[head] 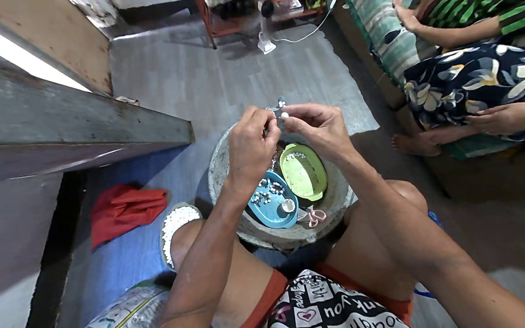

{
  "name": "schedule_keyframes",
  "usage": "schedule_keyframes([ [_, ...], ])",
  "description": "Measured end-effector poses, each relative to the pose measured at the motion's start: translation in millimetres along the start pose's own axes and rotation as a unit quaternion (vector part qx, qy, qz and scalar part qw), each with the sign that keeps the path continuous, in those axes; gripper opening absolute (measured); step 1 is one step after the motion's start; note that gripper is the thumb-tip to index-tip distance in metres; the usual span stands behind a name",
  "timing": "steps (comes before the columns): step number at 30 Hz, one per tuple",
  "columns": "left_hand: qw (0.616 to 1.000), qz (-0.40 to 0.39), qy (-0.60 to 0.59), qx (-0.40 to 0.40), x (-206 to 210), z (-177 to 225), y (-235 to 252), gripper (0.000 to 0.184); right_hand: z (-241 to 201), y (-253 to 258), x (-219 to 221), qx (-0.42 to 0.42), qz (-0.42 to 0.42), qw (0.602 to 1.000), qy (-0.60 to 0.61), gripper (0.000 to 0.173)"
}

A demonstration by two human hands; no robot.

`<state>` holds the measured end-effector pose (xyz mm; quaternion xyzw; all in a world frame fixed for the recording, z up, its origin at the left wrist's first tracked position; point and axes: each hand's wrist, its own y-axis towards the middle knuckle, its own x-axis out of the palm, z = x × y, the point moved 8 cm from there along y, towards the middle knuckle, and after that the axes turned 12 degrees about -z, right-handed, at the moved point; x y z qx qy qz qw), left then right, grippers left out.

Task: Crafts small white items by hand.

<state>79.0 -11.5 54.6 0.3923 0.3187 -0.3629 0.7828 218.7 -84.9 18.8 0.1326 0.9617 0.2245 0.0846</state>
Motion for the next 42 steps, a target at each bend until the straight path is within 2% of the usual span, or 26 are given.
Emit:
schedule_keyframes([
  [16,1.000,-0.001,0.012,0.001,2.6,1.3,-0.3,0.008,5.8,-1.2,0.2,0.018,0.018,1.000,-0.014,0.017],
  [20,1.000,-0.001,0.008,-0.004,0.9,1.9,-1.1,0.007,1.0,1.3,-0.6,0.011,-0.011,1.000,-0.015,0.023],
  [28,1.000,-0.008,0.018,-0.001,2.5,2.9,-1.5,0.008,4.6,-0.2,-0.5,0.017,-0.004,0.999,-0.048,0.017],
  [34,1.000,-0.017,0.012,-0.004,1.7,2.5,-1.7,0.007,2.9,0.9,2.3,0.019,-0.027,0.999,-0.017,0.024],
  [42,1.000,-0.024,0.020,0.002,5.0,4.3,-2.1,0.008,5.6,-0.5,0.2,0.032,-0.019,0.998,-0.051,0.015],
])
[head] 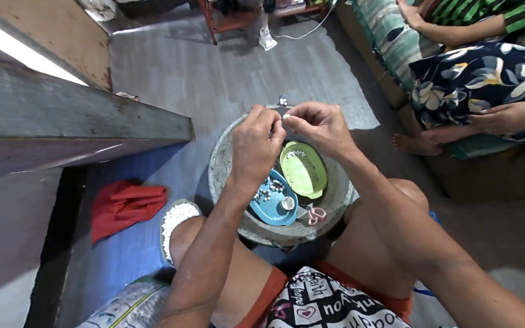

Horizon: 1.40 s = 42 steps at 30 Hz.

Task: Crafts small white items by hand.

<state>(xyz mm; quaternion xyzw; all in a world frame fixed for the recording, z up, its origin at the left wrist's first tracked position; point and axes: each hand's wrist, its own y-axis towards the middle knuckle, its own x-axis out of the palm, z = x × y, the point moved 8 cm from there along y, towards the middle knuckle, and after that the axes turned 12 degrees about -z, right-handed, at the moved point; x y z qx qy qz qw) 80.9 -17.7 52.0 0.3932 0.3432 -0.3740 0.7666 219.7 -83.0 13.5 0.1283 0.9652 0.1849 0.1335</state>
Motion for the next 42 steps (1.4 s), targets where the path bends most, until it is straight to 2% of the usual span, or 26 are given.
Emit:
schedule_keyframes([
  [5,1.000,-0.006,0.001,0.001,-0.6,-0.3,0.1,0.008,-2.5,1.0,-0.5,-0.008,-0.016,0.999,0.031,0.020],
  [13,1.000,-0.023,0.016,-0.005,5.4,0.5,-0.7,0.009,0.6,-0.5,-1.3,-0.006,0.004,1.000,0.012,0.012],
  [25,0.999,-0.036,0.028,-0.004,13.0,-0.3,-1.9,0.009,7.2,-1.8,2.1,0.013,0.008,1.000,0.013,0.010],
  [33,0.999,-0.036,0.000,-0.005,9.6,-3.6,-1.5,0.008,5.9,-1.3,0.4,0.013,-0.018,0.999,0.043,0.016],
  [35,0.999,-0.032,-0.005,-0.007,6.7,-3.8,-1.9,0.008,0.3,-0.4,0.0,0.005,-0.034,0.999,0.033,0.020],
  [42,0.999,-0.038,0.010,-0.009,7.6,-0.7,-2.4,0.009,4.9,-1.2,1.6,0.011,-0.026,1.000,-0.010,0.015],
])
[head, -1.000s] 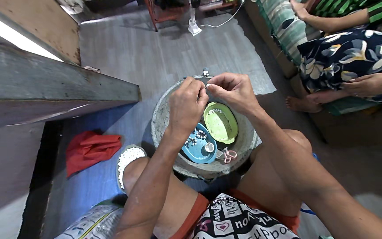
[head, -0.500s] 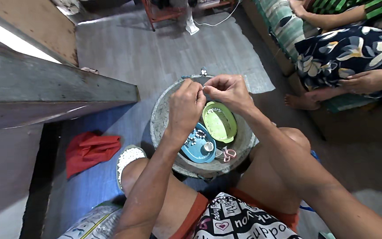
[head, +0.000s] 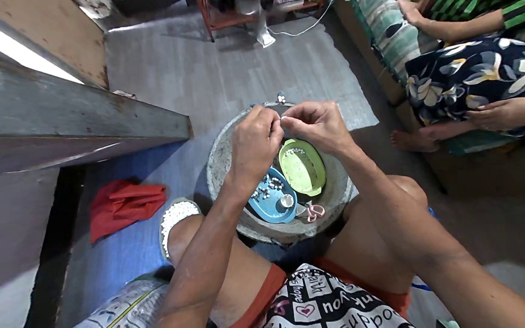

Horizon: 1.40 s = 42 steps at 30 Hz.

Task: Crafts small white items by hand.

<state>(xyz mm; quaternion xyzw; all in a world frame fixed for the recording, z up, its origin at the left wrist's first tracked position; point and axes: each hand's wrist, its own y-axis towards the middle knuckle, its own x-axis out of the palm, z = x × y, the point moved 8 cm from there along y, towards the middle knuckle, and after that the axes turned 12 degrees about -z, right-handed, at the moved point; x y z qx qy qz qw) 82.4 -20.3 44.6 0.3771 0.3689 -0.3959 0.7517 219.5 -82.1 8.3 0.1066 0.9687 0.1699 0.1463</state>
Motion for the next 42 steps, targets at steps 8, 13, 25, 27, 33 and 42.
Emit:
schedule_keyframes([
  [8,0.982,0.043,-0.183,-0.020,-0.1,-35.3,16.0,0.013,-6.8,-1.4,-11.8,-0.001,0.053,0.998,-0.021,0.019],
  [13,0.815,0.073,-0.565,-0.105,21.4,-72.3,22.5,0.014,22.7,-7.4,6.7,0.114,0.066,0.974,0.182,0.021],
  [25,0.713,0.035,-0.681,-0.161,61.9,-56.3,22.5,0.018,36.0,-3.3,38.7,0.129,0.089,0.917,0.366,0.021],
  [27,0.726,0.039,-0.664,-0.175,59.2,-56.6,20.2,0.024,35.8,-2.8,32.2,0.111,0.109,0.928,0.339,0.021],
  [33,0.765,0.135,-0.596,-0.203,46.0,-67.0,4.5,0.028,37.3,-6.1,15.0,0.112,0.139,0.941,0.288,0.021],
  [42,0.850,0.125,-0.499,-0.115,32.6,-40.8,1.1,0.016,36.5,-7.8,25.6,0.111,0.139,0.948,0.266,0.020],
])
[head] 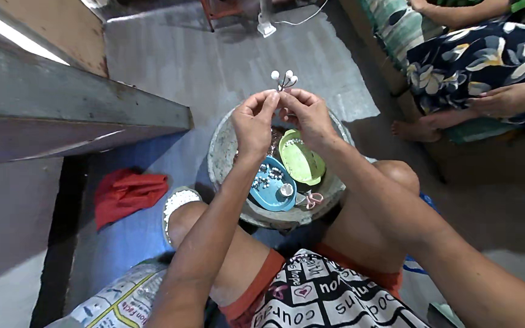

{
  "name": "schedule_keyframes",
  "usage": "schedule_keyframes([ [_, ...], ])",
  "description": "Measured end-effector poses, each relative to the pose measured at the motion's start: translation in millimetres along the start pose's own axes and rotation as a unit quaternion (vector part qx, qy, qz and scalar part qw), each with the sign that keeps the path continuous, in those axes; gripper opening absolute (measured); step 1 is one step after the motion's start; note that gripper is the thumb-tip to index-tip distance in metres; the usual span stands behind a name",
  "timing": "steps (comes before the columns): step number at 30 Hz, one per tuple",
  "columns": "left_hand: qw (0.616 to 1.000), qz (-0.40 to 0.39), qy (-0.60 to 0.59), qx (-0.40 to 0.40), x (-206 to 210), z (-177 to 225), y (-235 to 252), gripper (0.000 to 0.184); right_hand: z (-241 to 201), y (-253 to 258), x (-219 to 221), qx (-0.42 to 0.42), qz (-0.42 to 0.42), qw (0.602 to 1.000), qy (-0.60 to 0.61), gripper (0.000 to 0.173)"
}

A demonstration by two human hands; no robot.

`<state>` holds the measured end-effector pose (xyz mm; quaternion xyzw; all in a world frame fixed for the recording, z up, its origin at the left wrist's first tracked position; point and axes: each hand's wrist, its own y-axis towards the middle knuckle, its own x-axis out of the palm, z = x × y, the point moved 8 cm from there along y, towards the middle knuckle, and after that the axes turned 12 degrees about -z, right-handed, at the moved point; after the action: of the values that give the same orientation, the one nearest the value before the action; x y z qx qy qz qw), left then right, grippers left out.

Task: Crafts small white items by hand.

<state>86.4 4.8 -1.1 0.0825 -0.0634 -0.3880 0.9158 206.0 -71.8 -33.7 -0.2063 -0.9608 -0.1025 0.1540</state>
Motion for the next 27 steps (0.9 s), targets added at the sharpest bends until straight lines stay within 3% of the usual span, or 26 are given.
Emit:
schedule_keyframes([
  [14,0.999,0.023,-0.015,-0.020,-5.2,-0.4,0.9,0.017,4.5,-6.0,8.0,-0.021,-0.014,0.999,-0.039,0.017],
  [21,0.999,-0.004,-0.042,-0.024,-2.4,-5.2,3.6,0.016,3.1,-4.4,6.2,-0.005,-0.046,0.997,-0.065,0.021],
  [24,0.998,-0.015,-0.041,-0.035,-8.9,-4.9,6.3,0.020,2.2,1.1,-10.4,0.033,-0.061,0.989,-0.131,0.026],
  [27,0.996,-0.023,-0.075,-0.034,-13.8,1.0,8.6,0.019,5.3,5.7,-44.3,0.048,0.004,0.986,-0.157,0.020],
])
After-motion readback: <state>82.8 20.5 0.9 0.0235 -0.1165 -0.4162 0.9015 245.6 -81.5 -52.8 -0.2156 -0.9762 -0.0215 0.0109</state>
